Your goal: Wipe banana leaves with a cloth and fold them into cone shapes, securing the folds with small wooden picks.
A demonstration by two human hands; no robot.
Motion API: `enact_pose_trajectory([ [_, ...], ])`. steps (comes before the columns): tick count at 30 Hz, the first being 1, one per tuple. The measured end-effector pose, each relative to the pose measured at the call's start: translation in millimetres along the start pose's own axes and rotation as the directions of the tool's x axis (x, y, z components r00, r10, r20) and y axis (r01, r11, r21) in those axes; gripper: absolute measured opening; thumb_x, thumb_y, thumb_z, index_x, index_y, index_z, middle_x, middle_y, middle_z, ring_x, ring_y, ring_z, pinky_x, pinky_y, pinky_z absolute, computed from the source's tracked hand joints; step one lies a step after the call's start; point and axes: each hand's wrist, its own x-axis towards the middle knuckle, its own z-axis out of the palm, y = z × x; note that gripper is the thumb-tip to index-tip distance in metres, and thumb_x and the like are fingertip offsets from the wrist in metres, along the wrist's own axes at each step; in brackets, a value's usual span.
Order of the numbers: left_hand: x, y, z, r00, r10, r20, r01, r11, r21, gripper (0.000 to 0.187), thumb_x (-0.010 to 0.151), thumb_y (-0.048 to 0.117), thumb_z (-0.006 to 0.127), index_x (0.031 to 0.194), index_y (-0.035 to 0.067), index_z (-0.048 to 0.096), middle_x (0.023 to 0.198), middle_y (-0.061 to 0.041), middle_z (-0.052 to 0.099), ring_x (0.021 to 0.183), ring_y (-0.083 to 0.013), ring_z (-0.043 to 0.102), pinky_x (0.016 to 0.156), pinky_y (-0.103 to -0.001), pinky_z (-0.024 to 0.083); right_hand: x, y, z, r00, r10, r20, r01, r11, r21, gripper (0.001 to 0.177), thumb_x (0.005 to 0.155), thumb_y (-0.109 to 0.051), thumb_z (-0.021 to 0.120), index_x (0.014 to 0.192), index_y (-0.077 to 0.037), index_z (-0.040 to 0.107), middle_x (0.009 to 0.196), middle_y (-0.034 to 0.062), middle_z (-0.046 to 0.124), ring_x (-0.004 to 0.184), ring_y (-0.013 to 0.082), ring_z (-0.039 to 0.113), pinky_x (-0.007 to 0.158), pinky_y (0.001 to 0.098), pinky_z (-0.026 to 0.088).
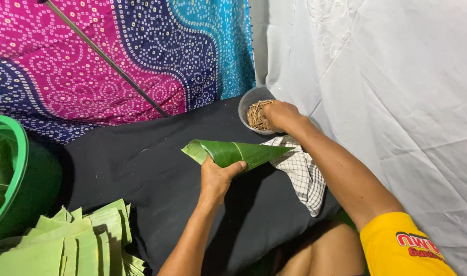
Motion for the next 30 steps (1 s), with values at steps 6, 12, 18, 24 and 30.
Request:
enact_pose_trajectory([
  [6,1,-1,3,1.0,-0.011,0.01,0.011,0.997,-0.071,0.044,0.056,0.004,0.094,0.095,0.004,0.073,0.081,-0.011,0.075,0.073,-0.0156,0.067,0.064,-0.032,0.057,-9,-6,-15,1.0,-0.002,-0.019,0.004,0.989,0.146,0.018,0.087,-0.019,0.075,0.104,-0.018,0.082,0.109,0.0259,0.075,0.111,0.0488,0.069,0.093,0.0542,0.058],
  [12,-1,0,8,1.0,-0.014,0.018,0.016,0.993,-0.118,0.041,0.06,0.001,0.092,0.096,-0.001,0.073,0.082,-0.011,0.074,0.073,-0.0162,0.066,0.064,-0.031,0.057,-17,-4,-19,0.997,-0.013,-0.082,0.035,0.963,0.265,0.014,0.087,-0.016,0.074,0.096,-0.022,0.083,0.102,0.0199,0.077,0.109,0.0445,0.071,0.092,0.0517,0.058],
  [18,4,-3,8,0.999,-0.039,-0.029,0.034,0.988,-0.15,0.039,0.06,0.002,0.093,0.095,0.002,0.076,0.081,-0.011,0.076,0.071,-0.0153,0.068,0.065,-0.032,0.058,-21,4,-12,0.972,-0.028,-0.233,0.1,0.947,0.304,0.01,0.083,-0.017,0.08,0.092,-0.022,0.079,0.096,0.0153,0.077,0.103,0.04,0.072,0.091,0.0502,0.058],
  [24,9,-13,2,0.996,0.003,-0.085,-0.023,0.972,-0.233,0.036,0.062,0.002,0.091,0.095,0.0,0.077,0.082,-0.011,0.076,0.073,-0.0148,0.067,0.065,-0.033,0.057,-114,-36,-32,0.852,0.053,-0.521,0.277,0.8,0.533,0.012,0.088,-0.014,0.076,0.099,-0.016,0.077,0.103,0.0164,0.075,0.104,0.0401,0.07,0.091,0.052,0.056],
  [30,-14,-21,-12,0.989,0.051,-0.136,-0.086,0.961,-0.261,0.037,0.062,0.004,0.093,0.095,0.003,0.078,0.082,-0.009,0.076,0.073,-0.0125,0.065,0.065,-0.033,0.056,-172,-86,37,0.857,0.107,-0.503,0.296,0.698,0.652,0.015,0.085,-0.016,0.077,0.098,-0.022,0.081,0.089,0.0098,0.074,0.088,0.0318,0.073,0.077,0.045,0.058],
])
